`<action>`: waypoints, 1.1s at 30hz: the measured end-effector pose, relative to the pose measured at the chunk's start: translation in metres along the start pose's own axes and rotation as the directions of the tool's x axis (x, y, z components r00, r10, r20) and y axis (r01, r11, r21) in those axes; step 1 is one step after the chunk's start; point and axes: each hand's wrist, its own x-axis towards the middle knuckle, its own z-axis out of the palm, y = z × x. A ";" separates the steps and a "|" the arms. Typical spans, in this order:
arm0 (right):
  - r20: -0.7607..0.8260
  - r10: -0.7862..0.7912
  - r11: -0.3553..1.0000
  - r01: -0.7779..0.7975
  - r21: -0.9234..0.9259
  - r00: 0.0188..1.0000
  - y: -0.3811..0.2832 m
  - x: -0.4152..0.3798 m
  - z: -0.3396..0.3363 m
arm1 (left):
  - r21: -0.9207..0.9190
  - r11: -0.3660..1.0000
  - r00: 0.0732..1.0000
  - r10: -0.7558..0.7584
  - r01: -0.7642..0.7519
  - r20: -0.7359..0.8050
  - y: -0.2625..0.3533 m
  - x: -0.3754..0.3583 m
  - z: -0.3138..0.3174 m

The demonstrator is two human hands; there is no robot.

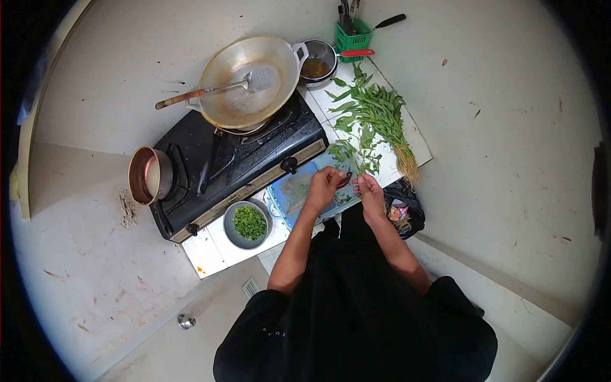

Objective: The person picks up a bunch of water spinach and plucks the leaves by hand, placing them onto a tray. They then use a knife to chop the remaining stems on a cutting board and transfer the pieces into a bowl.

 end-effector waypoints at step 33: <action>0.163 -0.072 0.937 0.123 -0.327 0.984 -0.003 0.003 -0.010 | -0.161 0.986 0.995 -0.064 0.051 -0.078 -0.007 0.012 0.025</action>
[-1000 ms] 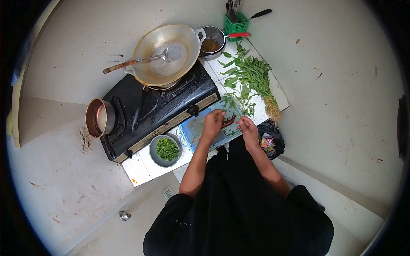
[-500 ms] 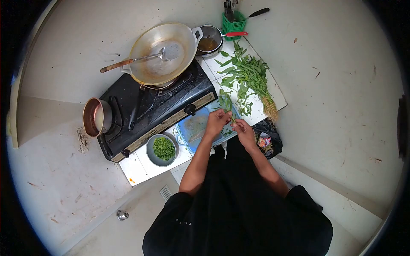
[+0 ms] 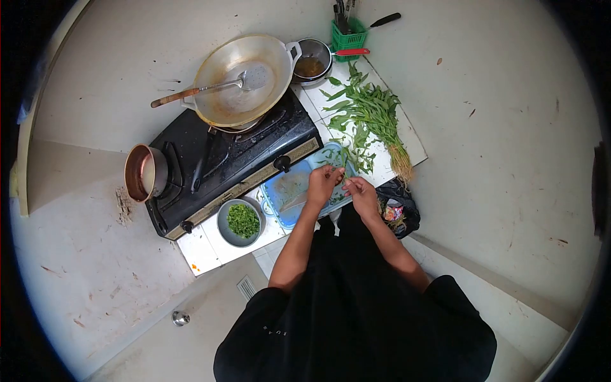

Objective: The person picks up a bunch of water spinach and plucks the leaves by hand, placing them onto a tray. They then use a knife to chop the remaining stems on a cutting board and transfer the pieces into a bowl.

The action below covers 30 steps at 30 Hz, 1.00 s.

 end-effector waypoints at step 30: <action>0.007 -0.048 0.997 0.048 -0.058 0.999 0.006 -0.012 -0.002 | 0.346 0.933 0.861 0.255 -0.100 -0.439 -0.030 0.018 -0.013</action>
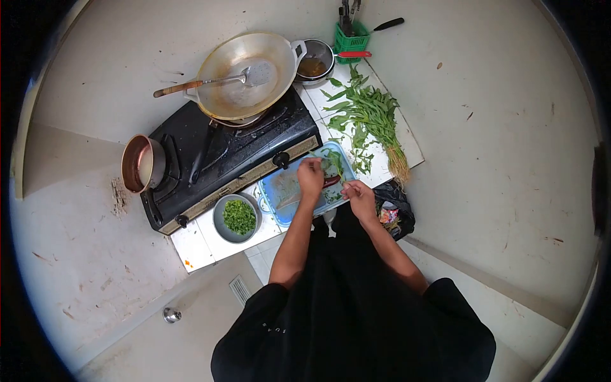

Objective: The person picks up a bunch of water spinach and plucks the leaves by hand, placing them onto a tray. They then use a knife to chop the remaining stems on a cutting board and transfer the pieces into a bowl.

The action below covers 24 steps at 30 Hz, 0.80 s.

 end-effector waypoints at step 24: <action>0.060 0.061 0.989 -0.068 0.131 0.996 -0.003 0.004 -0.007 | -0.333 0.896 0.847 -0.083 0.294 0.525 0.023 -0.024 -0.011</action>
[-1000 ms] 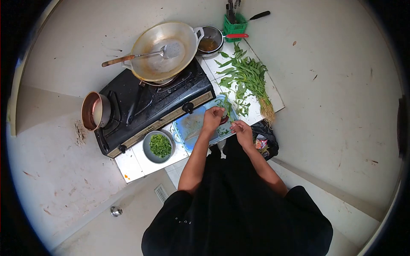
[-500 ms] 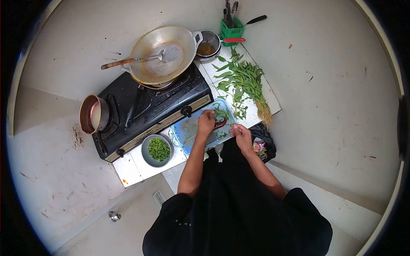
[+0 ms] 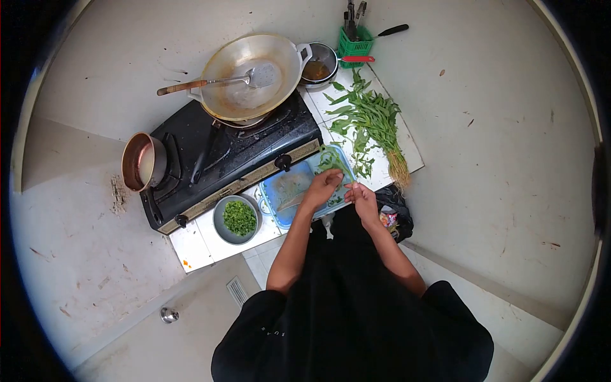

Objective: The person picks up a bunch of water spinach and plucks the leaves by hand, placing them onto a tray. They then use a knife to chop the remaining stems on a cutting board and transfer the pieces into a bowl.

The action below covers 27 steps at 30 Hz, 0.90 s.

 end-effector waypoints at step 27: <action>0.230 0.059 0.995 -0.038 -0.095 0.971 -0.039 0.026 -0.022 | 0.823 0.539 0.935 0.170 0.177 -0.312 0.009 0.038 -0.011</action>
